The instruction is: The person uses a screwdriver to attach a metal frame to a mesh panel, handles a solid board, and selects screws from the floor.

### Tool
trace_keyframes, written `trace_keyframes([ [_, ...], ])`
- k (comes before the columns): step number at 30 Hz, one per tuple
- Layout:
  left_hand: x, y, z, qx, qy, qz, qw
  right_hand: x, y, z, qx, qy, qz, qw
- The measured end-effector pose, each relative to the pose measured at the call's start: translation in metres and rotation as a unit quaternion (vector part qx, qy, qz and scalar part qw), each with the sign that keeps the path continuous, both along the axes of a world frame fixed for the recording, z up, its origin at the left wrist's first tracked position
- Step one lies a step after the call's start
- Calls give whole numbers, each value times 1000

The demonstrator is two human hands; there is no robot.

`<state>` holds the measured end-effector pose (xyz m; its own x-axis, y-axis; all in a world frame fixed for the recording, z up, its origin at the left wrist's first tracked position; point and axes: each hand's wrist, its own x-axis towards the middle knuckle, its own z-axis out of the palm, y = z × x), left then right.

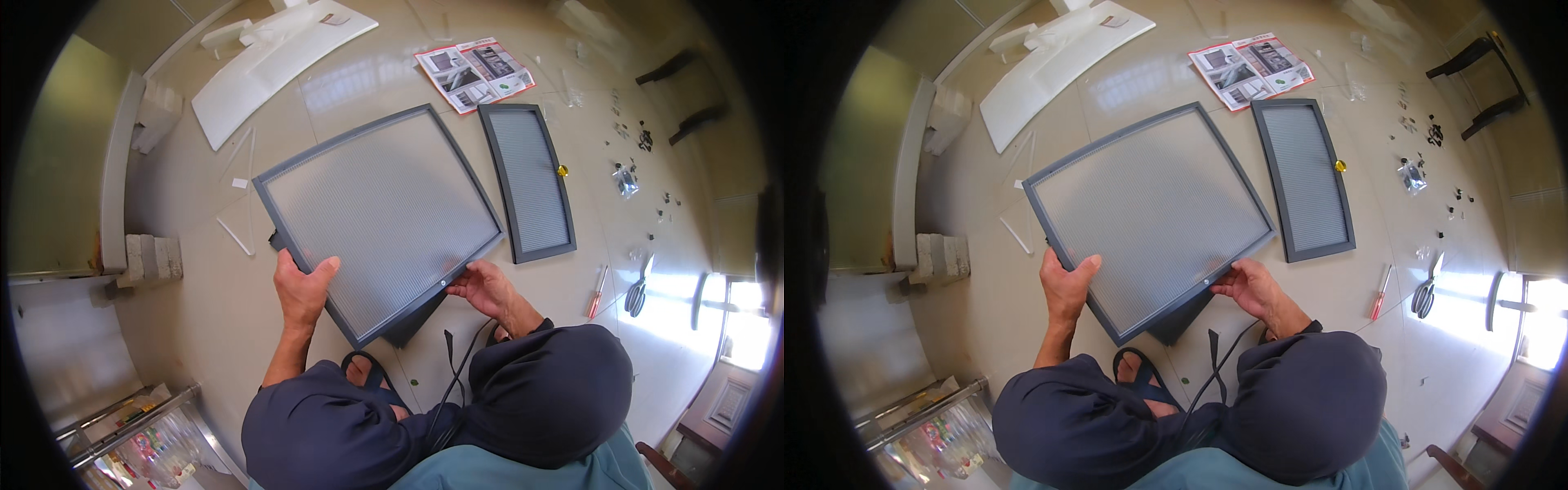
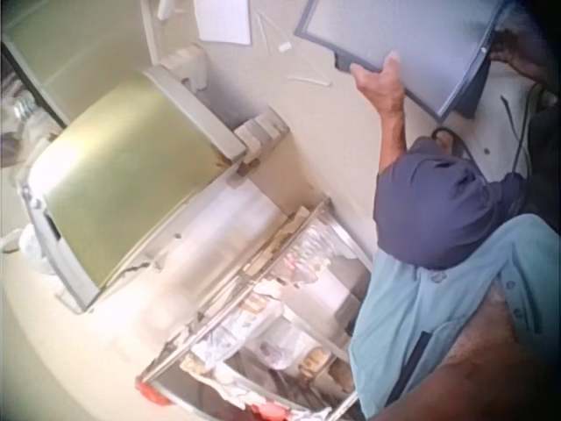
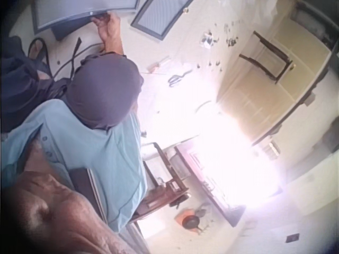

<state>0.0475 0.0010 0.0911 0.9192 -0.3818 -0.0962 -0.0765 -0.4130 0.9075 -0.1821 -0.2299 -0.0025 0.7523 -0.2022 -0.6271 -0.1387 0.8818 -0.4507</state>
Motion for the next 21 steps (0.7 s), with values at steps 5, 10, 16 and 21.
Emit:
trace_keyframes([
  [5, 28, -1, 9, -30, 91, 3, 995, 9, -21, 22, -27, -73, 48, 996],
  [10, 61, 9, 44, -27, 178, 37, 983, 46, -41, 88, -167, -104, 85, 977],
  [16, 98, 30, 48, -29, 355, 85, 931, 92, -56, 147, -244, -153, 148, 946],
  [21, 113, 47, 48, -30, 395, 81, 915, 110, -54, 172, -258, -154, 165, 939],
])
